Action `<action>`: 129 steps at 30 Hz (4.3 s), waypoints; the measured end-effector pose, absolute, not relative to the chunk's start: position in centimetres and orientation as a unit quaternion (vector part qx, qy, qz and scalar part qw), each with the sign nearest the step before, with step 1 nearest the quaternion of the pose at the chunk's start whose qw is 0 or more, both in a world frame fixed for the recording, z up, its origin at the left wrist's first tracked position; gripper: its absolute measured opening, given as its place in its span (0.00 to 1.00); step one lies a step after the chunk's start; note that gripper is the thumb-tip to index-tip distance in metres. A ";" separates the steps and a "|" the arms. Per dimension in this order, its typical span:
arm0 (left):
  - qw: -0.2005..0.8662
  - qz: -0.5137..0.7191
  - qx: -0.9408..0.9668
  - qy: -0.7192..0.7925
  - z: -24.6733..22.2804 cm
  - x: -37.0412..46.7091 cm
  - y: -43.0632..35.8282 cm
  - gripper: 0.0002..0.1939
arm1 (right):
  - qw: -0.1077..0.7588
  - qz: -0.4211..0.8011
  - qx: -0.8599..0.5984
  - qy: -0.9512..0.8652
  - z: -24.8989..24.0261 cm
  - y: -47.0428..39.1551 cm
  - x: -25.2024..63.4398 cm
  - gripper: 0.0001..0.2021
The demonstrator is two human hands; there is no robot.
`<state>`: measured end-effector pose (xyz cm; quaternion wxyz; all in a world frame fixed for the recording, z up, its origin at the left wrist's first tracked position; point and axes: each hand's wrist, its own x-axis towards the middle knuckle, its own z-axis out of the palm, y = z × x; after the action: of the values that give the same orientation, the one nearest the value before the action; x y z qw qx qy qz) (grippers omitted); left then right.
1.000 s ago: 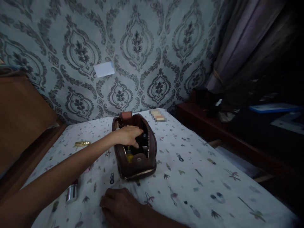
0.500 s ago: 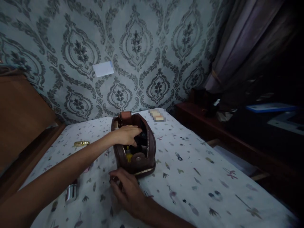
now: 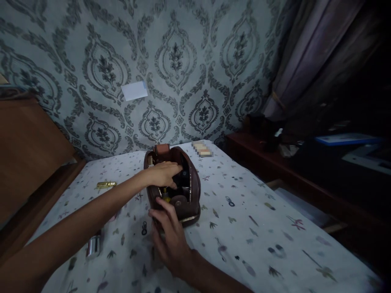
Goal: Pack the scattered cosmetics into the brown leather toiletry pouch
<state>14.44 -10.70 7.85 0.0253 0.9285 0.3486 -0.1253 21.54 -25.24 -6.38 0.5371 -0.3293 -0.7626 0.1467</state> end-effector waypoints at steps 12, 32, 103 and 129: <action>0.031 -0.133 0.922 0.361 8.1 14.6 -11.0 0.21 | 0.537 0.118 -0.334 -0.766 -5.8 -25.5 21.7 0.20; 0.017 -0.109 0.925 0.363 7.9 14.1 -11.0 0.21 | 0.526 0.121 -0.335 -0.772 -5.8 -25.5 21.7 0.20; 0.381 0.410 0.645 0.521 -1.0 -7.5 -13.6 0.25 | 0.474 0.701 -0.291 -0.447 -8.7 -20.9 12.4 0.25; 0.501 0.482 0.529 0.487 -1.7 -2.5 -18.1 0.27 | 0.452 0.793 -0.244 -0.328 -8.3 -20.9 12.1 0.26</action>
<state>-2.50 -18.13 -1.65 0.5012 0.5288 0.4866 0.4820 12.12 -20.93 -8.29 0.4520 -0.2441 -0.3278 0.7929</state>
